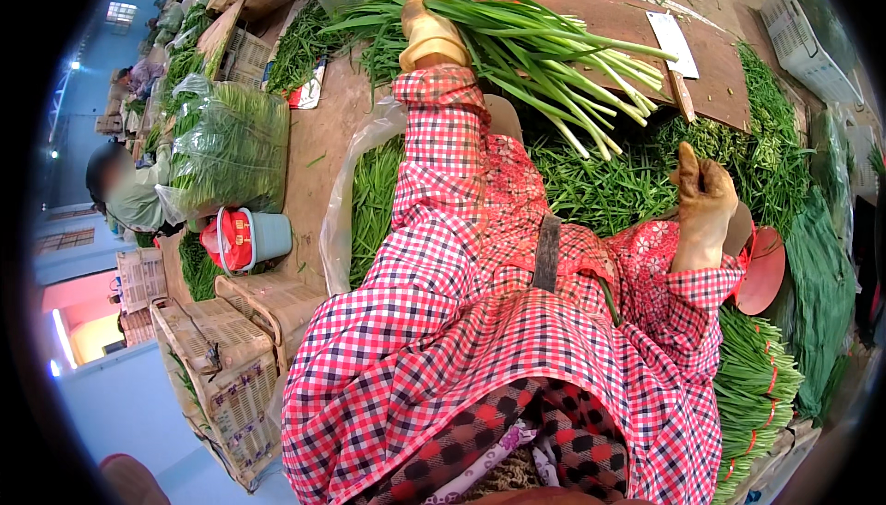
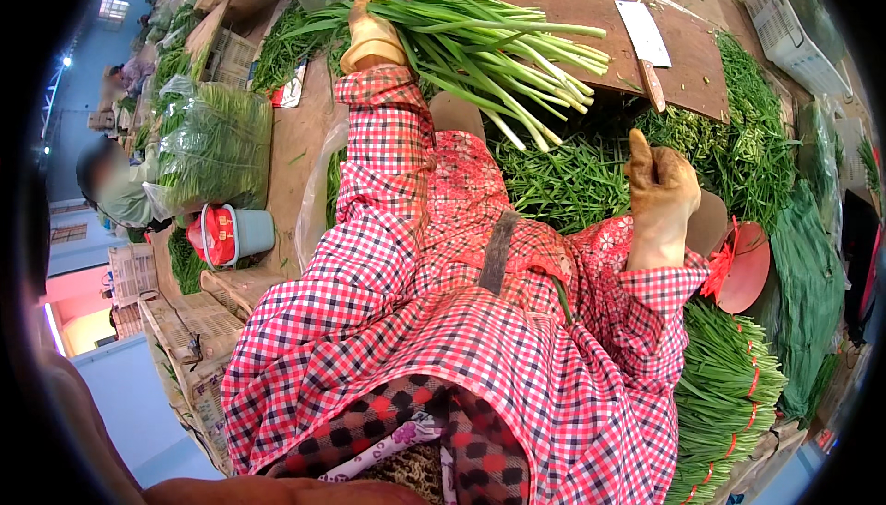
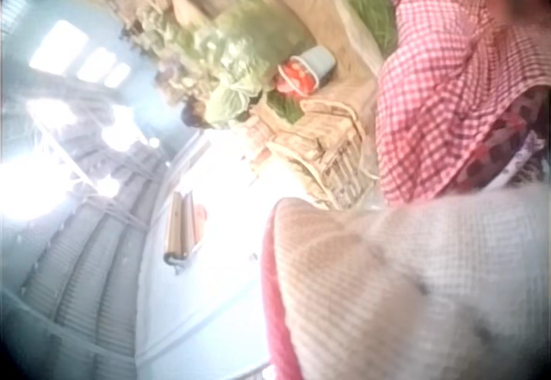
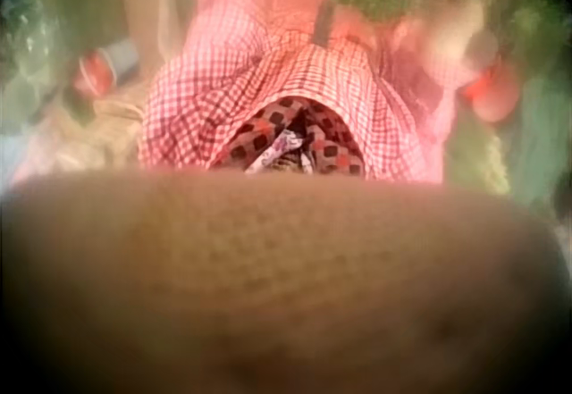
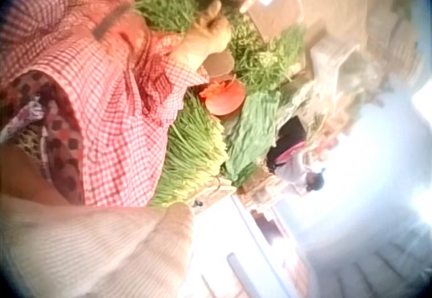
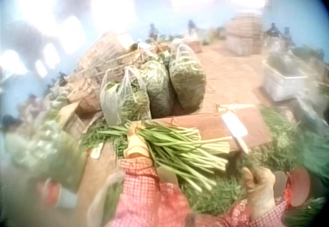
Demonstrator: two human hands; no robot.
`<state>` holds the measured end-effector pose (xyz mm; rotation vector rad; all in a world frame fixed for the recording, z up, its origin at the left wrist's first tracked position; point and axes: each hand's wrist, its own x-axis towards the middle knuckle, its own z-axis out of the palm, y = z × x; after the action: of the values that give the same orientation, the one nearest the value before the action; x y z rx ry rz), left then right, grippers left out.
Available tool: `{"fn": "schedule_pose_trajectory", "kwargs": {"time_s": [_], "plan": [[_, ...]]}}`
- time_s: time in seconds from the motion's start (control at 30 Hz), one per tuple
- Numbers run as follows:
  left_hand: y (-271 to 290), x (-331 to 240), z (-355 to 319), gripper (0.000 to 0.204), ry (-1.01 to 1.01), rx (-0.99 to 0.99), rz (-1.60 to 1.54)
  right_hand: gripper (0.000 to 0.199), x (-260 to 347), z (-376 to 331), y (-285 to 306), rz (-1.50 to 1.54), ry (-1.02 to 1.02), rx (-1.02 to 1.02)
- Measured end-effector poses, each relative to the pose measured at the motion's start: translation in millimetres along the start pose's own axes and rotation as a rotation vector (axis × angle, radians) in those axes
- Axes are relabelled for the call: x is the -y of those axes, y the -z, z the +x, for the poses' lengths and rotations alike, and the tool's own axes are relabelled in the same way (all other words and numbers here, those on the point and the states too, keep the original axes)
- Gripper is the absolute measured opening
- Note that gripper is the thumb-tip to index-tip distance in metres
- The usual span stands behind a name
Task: The person gathers green onions, aligns them into bundles, and secures them with red rubber bands. The person places the finished bundles into a plastic bag.
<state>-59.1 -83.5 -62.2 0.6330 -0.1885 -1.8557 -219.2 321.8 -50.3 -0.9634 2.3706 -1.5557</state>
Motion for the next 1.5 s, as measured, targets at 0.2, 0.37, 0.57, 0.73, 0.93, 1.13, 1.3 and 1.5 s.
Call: {"fn": "schedule_pose_trajectory", "kwargs": {"time_s": [0.2,0.37,0.57,0.73,0.93,1.13,1.3,1.5], "plan": [[1.4,2.7,13.0,0.013,0.031,-0.006,0.135,0.029,55.9,10.5,-9.3,-0.206,0.609,-0.145],[-0.3,11.2,14.8,0.018,0.034,0.019,0.224,0.023,80.6,20.1,-45.7,-0.385,0.703,-0.164],[-4.1,17.3,-13.7,0.016,0.175,0.156,0.121,0.013,74.3,37.7,-41.4,0.020,0.509,-0.055],[12.2,23.1,1.9,0.020,0.128,0.222,0.232,0.016,71.0,34.5,-40.3,0.673,-0.003,0.109],[14.2,24.3,0.7,0.018,0.152,0.243,0.108,0.019,49.3,16.7,6.0,0.135,0.128,-0.050],[33.6,8.1,38.7,0.011,0.186,0.322,0.077,0.011,-19.1,15.4,27.4,0.068,-0.199,0.124],[25.2,7.5,41.5,0.007,0.343,0.345,-0.120,0.021,-12.4,33.8,14.2,0.050,-0.050,0.174],[-14.1,13.5,-15.6,0.035,0.243,1.017,-0.184,0.027,14.1,37.8,-25.4,0.418,-0.232,0.330]]}}
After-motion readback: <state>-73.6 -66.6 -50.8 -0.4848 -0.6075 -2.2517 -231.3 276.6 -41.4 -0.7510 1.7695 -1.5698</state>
